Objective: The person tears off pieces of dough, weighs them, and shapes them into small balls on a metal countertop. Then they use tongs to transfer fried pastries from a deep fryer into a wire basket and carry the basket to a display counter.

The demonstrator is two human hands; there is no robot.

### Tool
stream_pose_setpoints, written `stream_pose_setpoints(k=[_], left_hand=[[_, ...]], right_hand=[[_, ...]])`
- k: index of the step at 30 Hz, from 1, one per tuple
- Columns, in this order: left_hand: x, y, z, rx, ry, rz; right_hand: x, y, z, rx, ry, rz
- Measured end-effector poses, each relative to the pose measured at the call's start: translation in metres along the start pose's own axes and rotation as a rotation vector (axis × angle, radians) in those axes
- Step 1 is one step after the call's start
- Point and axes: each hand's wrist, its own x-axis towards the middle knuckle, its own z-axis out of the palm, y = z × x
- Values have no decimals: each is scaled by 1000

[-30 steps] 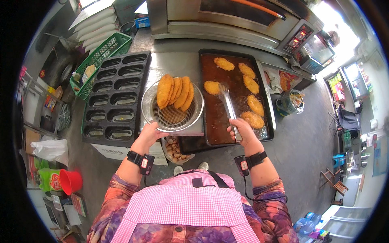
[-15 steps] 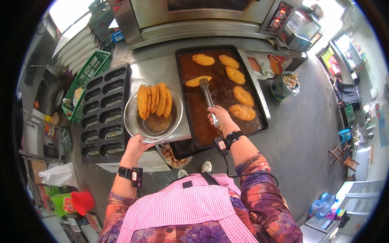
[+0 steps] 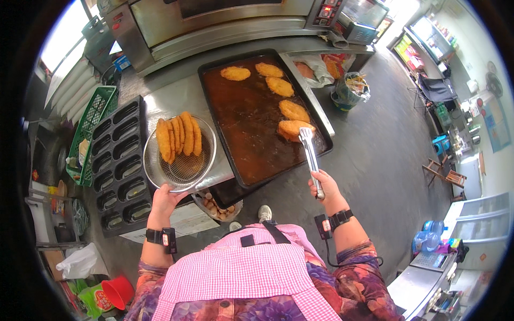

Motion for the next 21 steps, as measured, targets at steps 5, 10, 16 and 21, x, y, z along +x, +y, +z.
stream_pose_setpoints(k=[5, 10, 16, 21], left_hand=[[2, 1, -1, -14, -20, -16], [2, 2, 1, -16, -23, -12], [1, 3, -1, -10, -7, -37], [5, -1, -7, -6, -22, -14]], right_hand=[[-20, 6, -18, -21, 78, 150], [-4, 2, -12, 12, 62, 185], [49, 6, 5, 42, 27, 40], [34, 7, 1, 106, -45, 11]])
